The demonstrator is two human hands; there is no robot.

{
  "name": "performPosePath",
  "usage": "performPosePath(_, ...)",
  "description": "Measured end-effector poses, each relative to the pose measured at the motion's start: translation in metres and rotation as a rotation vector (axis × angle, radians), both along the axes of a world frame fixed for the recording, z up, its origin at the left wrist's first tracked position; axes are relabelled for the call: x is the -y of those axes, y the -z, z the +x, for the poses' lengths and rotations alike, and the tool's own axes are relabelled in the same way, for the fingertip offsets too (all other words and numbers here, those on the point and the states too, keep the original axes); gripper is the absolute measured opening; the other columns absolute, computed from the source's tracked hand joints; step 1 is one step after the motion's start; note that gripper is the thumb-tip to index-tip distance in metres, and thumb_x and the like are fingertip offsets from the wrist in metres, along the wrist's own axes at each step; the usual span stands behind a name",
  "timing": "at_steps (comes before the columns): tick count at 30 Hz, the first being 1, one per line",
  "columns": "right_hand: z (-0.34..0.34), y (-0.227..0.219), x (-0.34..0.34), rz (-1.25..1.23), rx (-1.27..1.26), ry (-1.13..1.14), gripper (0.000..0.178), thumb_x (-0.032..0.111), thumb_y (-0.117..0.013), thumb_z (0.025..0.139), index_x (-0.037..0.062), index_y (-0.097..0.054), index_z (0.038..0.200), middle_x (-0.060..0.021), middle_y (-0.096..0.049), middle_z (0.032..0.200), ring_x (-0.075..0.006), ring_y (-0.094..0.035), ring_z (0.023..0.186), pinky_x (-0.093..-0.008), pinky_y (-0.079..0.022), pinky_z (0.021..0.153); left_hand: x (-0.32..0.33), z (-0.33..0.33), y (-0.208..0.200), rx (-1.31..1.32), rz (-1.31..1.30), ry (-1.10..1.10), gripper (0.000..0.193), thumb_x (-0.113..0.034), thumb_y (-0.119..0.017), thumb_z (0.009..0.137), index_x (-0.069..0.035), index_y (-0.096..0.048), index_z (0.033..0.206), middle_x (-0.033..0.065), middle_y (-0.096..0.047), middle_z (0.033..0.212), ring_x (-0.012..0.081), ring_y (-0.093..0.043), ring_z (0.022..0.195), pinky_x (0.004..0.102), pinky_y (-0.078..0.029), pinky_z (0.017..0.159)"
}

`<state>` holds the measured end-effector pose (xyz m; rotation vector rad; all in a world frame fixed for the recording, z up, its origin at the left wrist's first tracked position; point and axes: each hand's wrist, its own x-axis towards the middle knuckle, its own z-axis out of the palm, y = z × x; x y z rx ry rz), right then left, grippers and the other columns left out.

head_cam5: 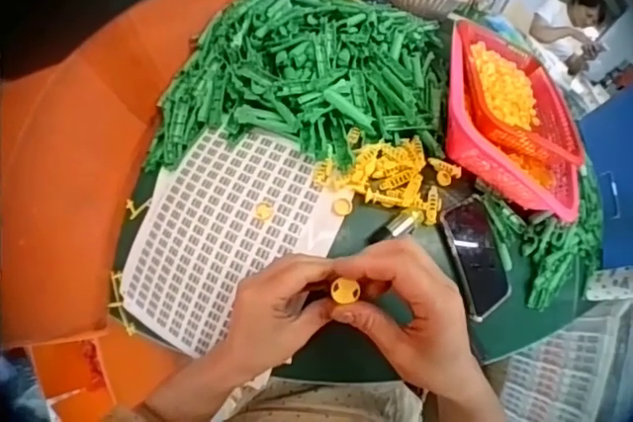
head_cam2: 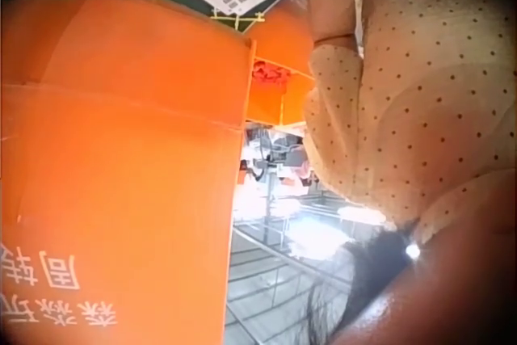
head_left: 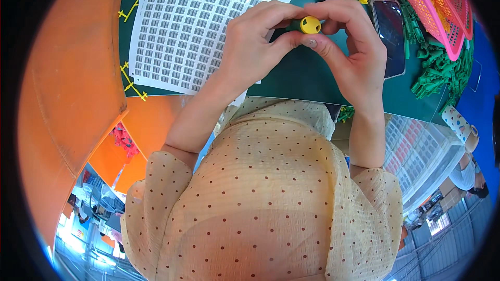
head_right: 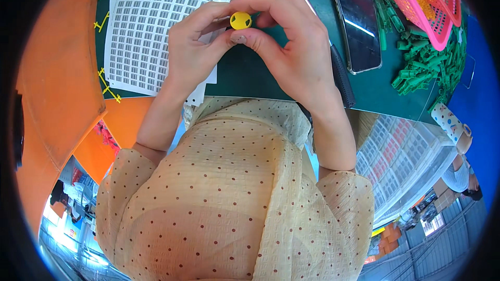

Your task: Assemble small plastic components by inserting yellow pegs into green housings and securing them with a small hammer.

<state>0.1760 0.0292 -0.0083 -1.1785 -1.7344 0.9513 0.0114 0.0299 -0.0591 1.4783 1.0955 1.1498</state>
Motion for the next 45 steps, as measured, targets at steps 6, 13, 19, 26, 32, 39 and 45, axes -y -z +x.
performPosePath(6,0.001,0.004,0.000,0.017,0.037,-0.006,0.026,-0.003,-0.072,0.073,0.0036,-0.065,0.097,-0.0055,-0.060,0.094,-0.0165,-0.058,0.078,-0.0262,-0.049,0.069,0.000,0.000,0.003,-0.019,0.047,-0.002,0.028,-0.003,-0.075,0.072,-0.005,-0.067,0.099,0.0063,-0.067,0.091,0.0193,-0.066,0.079,0.0274,-0.054,0.069)
performPosePath(13,0.000,0.012,0.001,-0.010,-0.055,0.000,0.025,-0.004,-0.072,0.073,0.0019,-0.063,0.097,-0.0057,-0.059,0.095,-0.0154,-0.058,0.079,-0.0258,-0.049,0.070,0.001,0.001,0.001,-0.041,0.073,-0.013,0.028,-0.003,-0.075,0.072,-0.005,-0.067,0.099,0.0062,-0.067,0.089,0.0196,-0.065,0.076,0.0276,-0.054,0.067)
performPosePath(19,0.002,0.015,0.001,-0.001,-0.082,-0.014,0.027,-0.003,-0.072,0.074,0.0021,-0.063,0.099,-0.0058,-0.059,0.096,-0.0149,-0.057,0.080,-0.0258,-0.049,0.072,0.000,0.002,0.002,-0.025,0.084,-0.017,0.028,-0.003,-0.075,0.071,-0.005,-0.067,0.098,0.0064,-0.067,0.088,0.0198,-0.065,0.075,0.0274,-0.053,0.065)
performPosePath(26,0.003,0.011,0.003,-0.026,-0.023,-0.026,0.034,0.000,-0.074,0.074,0.0032,-0.063,0.106,-0.0056,-0.058,0.100,-0.0141,-0.057,0.083,-0.0257,-0.049,0.074,0.001,0.003,0.003,-0.026,0.082,-0.032,0.029,-0.002,-0.076,0.070,-0.006,-0.067,0.098,0.0053,-0.067,0.088,0.0183,-0.065,0.075,0.0272,-0.053,0.066)
performPosePath(32,0.034,0.003,0.014,0.057,0.329,0.164,0.046,0.012,-0.075,0.078,0.0040,-0.057,0.120,-0.0075,-0.057,0.110,-0.0175,-0.054,0.091,-0.0283,-0.044,0.084,0.000,-0.003,-0.004,-0.058,-0.012,0.116,0.031,0.006,-0.070,0.078,0.000,-0.064,0.108,0.0079,-0.065,0.102,0.0160,-0.066,0.093,0.0296,-0.056,0.086)
performPosePath(39,0.052,0.043,0.029,0.195,0.885,0.349,0.030,0.012,-0.067,0.084,0.0047,-0.056,0.111,-0.0113,-0.056,0.095,-0.0309,-0.056,0.086,-0.0388,-0.046,0.070,0.000,-0.001,-0.002,-0.086,0.035,0.093,0.029,0.006,-0.071,0.078,-0.001,-0.066,0.105,0.0068,-0.066,0.099,0.0157,-0.066,0.091,0.0280,-0.056,0.085)
performPosePath(45,0.036,-0.042,0.052,-0.352,0.012,0.350,0.017,0.013,-0.046,0.099,0.0006,-0.057,0.104,0.0022,-0.047,0.069,-0.0030,-0.041,0.058,-0.0181,-0.030,0.051,-0.001,-0.002,-0.005,-0.087,-0.001,0.109,0.029,0.006,-0.070,0.078,-0.001,-0.066,0.106,0.0067,-0.066,0.100,0.0150,-0.066,0.092,0.0277,-0.056,0.086)
